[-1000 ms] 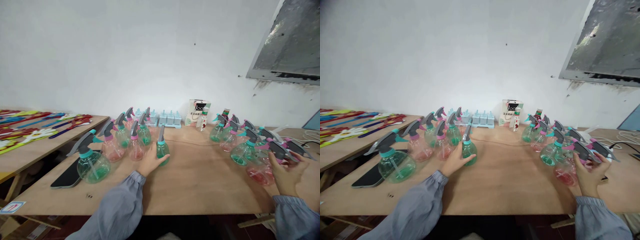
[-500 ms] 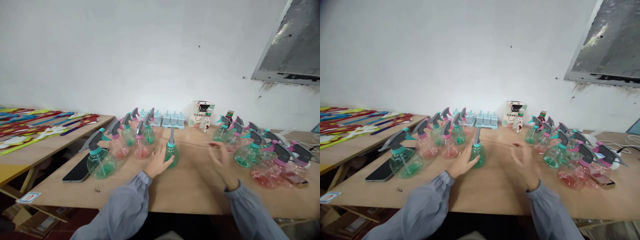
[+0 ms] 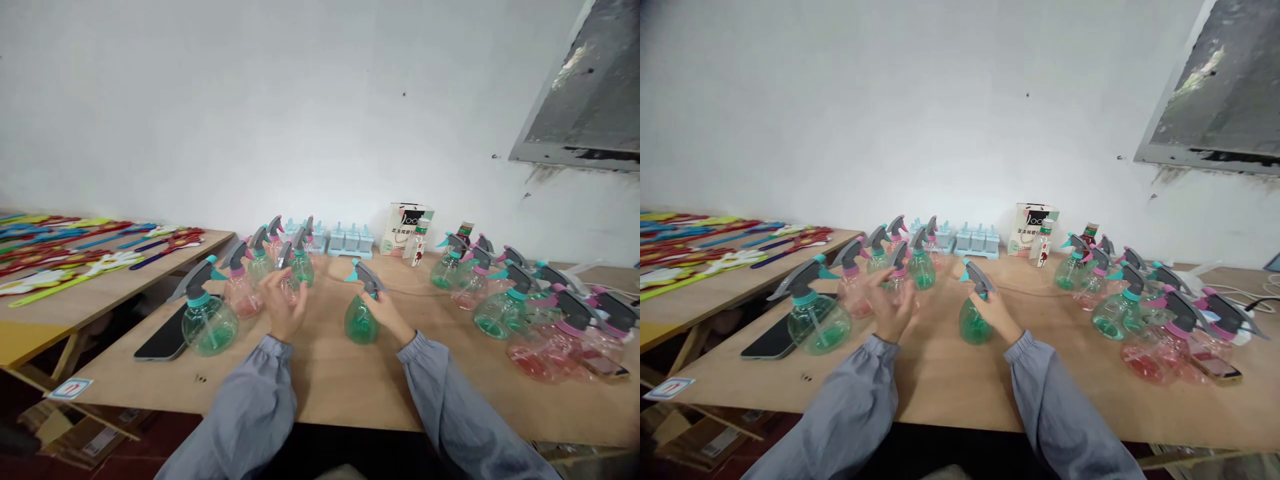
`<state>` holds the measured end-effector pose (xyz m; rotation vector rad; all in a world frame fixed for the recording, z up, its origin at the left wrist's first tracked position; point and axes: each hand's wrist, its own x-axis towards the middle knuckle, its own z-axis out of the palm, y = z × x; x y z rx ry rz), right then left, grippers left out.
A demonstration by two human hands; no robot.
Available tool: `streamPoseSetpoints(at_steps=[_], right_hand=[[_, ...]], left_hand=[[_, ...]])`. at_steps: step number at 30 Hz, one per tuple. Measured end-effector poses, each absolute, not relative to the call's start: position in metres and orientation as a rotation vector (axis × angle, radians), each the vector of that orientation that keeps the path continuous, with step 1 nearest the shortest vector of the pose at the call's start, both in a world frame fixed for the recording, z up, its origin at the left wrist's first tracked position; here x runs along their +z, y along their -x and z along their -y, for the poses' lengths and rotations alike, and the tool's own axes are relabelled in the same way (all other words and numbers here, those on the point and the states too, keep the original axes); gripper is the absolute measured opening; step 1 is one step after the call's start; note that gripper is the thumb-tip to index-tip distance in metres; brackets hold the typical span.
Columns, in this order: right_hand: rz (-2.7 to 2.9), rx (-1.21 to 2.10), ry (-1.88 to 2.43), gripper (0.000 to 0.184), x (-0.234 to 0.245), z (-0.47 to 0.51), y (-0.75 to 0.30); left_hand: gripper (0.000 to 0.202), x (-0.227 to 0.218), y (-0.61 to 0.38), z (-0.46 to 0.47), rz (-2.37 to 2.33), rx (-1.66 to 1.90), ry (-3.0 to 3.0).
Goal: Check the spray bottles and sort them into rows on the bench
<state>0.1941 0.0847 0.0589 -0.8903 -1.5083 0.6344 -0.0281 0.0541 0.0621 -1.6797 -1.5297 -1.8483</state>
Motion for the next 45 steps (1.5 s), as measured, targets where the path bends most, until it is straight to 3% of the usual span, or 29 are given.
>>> streamPoseSetpoints(at_steps=[2, 5, 12, 25, 32, 45], right_hand=[[1.532, 0.662, 0.924, 0.023, 0.064, -0.083, -0.197], [1.662, 0.762, 0.88, 0.028, 0.075, -0.079, -0.204], [1.792, 0.797, 0.777, 0.054, 0.082, -0.077, -0.218], [1.542, 0.547, 0.906, 0.039, 0.063, -0.081, -0.21], [1.42, 0.443, 0.914, 0.047, 0.061, -0.077, -0.215], [1.47, 0.551, 0.812, 0.052, 0.069, -0.074, -0.212]], left_hand=[[0.057, 0.065, 0.042, -0.063, 1.622, -1.91, 1.439], [0.068, 0.061, 0.052, -0.076, 1.761, -1.861, 1.547], [0.059, 0.05, 0.036, -0.076, 1.949, -1.54, 1.927], [0.044, 0.043, 0.019, -0.068, 1.812, -1.331, 2.244], [0.041, 0.035, 0.023, -0.077, 1.707, -1.371, 2.261], [0.038, 0.038, 0.023, -0.076, 1.664, -1.396, 2.286]])
